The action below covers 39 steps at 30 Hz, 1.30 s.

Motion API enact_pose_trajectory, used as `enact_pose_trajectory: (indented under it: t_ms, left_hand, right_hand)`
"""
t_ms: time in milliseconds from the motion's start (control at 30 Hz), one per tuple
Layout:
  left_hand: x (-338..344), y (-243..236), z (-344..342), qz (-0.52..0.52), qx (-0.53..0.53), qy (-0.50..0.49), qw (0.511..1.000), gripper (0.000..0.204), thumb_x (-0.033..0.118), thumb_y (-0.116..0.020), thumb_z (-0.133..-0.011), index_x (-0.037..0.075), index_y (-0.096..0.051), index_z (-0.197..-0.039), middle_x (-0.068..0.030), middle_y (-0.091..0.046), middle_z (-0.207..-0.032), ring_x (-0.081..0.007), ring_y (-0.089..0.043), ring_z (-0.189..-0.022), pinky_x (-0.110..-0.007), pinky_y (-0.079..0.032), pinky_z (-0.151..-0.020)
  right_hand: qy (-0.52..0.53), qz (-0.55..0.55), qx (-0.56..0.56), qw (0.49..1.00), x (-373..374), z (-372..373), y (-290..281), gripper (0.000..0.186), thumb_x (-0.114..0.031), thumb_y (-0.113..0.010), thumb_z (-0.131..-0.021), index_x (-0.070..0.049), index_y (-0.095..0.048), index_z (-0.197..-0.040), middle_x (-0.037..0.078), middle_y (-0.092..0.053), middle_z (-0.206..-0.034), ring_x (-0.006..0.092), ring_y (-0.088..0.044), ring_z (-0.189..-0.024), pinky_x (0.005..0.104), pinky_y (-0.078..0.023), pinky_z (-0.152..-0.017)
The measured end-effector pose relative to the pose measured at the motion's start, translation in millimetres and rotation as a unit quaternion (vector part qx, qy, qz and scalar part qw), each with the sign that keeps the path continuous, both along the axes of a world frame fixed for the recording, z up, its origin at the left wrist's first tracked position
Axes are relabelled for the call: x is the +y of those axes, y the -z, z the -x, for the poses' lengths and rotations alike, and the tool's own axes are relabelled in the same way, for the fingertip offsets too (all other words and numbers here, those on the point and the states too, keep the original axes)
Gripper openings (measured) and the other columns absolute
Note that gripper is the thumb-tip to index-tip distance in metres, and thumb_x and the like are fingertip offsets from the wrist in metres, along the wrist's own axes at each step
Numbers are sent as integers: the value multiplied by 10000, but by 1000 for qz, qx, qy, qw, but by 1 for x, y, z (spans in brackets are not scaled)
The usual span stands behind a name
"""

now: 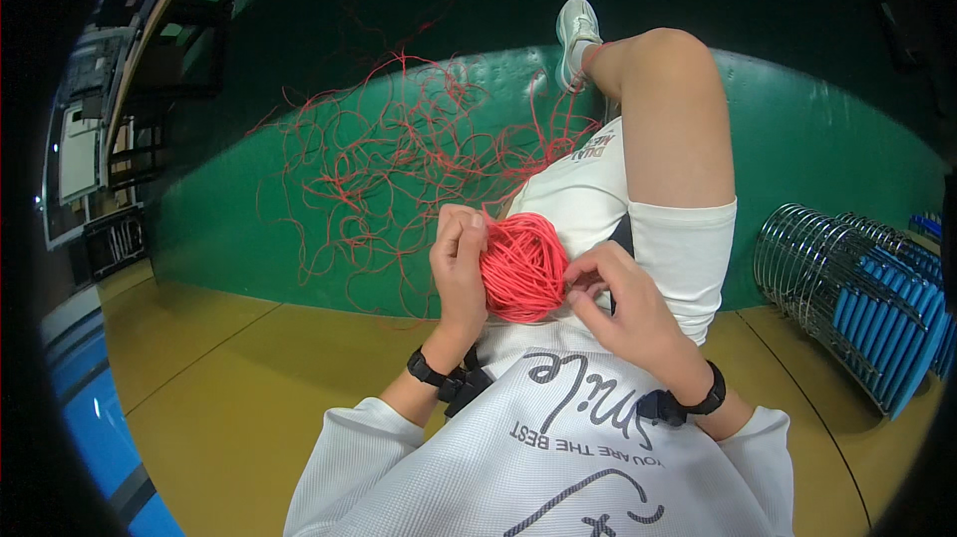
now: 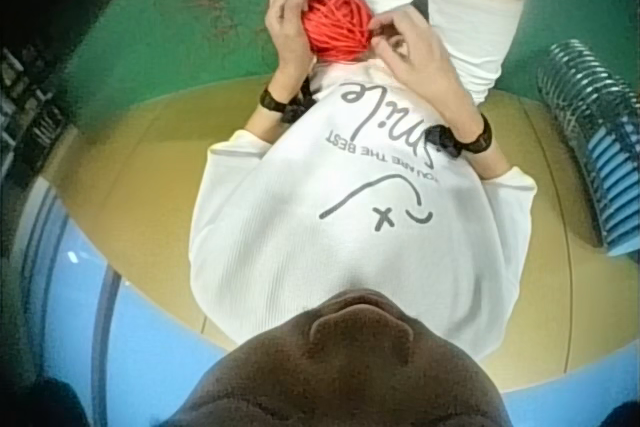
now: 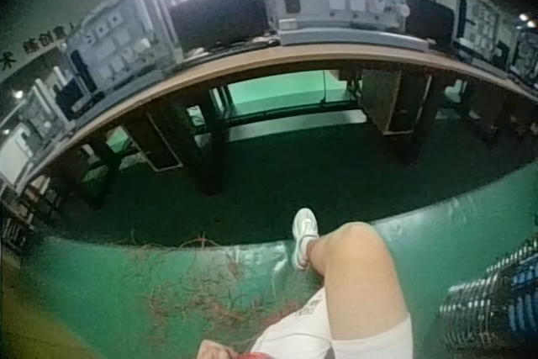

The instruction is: The person winds a long red string into a ball by hand while sitting on the floor. They wrap sections of the string around a central mass until the loose pile is gathered into a single ball.

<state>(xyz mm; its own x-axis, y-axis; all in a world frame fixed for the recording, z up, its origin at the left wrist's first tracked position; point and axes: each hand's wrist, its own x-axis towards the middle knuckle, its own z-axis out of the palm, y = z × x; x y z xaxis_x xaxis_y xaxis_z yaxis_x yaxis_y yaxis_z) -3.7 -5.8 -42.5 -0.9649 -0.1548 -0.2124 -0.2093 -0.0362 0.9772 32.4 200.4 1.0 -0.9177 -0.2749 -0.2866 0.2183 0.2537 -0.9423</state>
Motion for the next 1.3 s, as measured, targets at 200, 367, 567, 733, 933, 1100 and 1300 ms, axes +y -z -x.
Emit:
enact_pose_trajectory:
  t_ms: [200,367,567,733,933,1100,1300]
  left_hand:
    - [-4,6,-2,3,31,7,999,236,72,-519,-954,10,-446,-738,-64,-433,-885,-158,-427,-816,-290,-386,-763]
    - [1,-5,-9,162,144,57,975,164,62,-509,-918,17,-447,-772,-95,-445,-911,-210,-482,-878,-327,-413,-851]
    - [0,10,-13,115,87,11,989,127,46,-489,-924,5,-471,-806,-98,-445,-948,-206,-488,-912,-329,-415,-873]
    - [0,15,-10,78,54,-21,995,159,49,-469,-959,-16,-481,-814,-74,-443,-942,-171,-466,-863,-292,-403,-848]
    - [3,12,-7,71,-15,-41,997,184,82,-490,-985,-12,-483,-828,-60,-433,-938,-159,-441,-859,-287,-399,-862]
    - [-2,3,-22,55,-89,-27,994,133,105,-526,-988,9,-450,-934,-74,-458,-1015,-164,-446,-950,-309,-386,-939]
    - [-10,-24,-38,67,-132,87,985,345,165,-601,-959,55,-325,-1135,-248,-397,-1347,-282,-426,-1245,-406,-316,-1098]
  right_hand:
    - [8,-43,54,998,-1,1,10,164,-46,-672,-847,-11,-609,-994,121,-611,-906,268,-649,-805,345,-544,-706]
    - [-25,-90,178,980,0,5,17,178,-46,-694,-787,-34,-596,-935,112,-608,-892,291,-624,-797,375,-517,-688]
    - [-84,-72,201,973,-2,7,16,252,-72,-706,-765,-20,-570,-971,117,-585,-916,300,-612,-842,373,-510,-721]
    - [-75,-69,191,976,-10,5,12,290,-81,-713,-764,-21,-551,-998,130,-550,-964,306,-596,-870,377,-507,-737]
    - [-63,-94,188,976,-16,2,21,308,-110,-736,-762,-21,-549,-991,130,-529,-935,308,-573,-882,393,-501,-746]
    - [-98,-122,222,962,-13,2,17,317,-115,-740,-753,-28,-559,-998,127,-532,-911,300,-561,-854,388,-490,-749]
    - [-115,-134,240,955,-7,2,10,311,-116,-737,-746,-27,-556,-983,122,-533,-897,288,-561,-846,377,-492,-749]
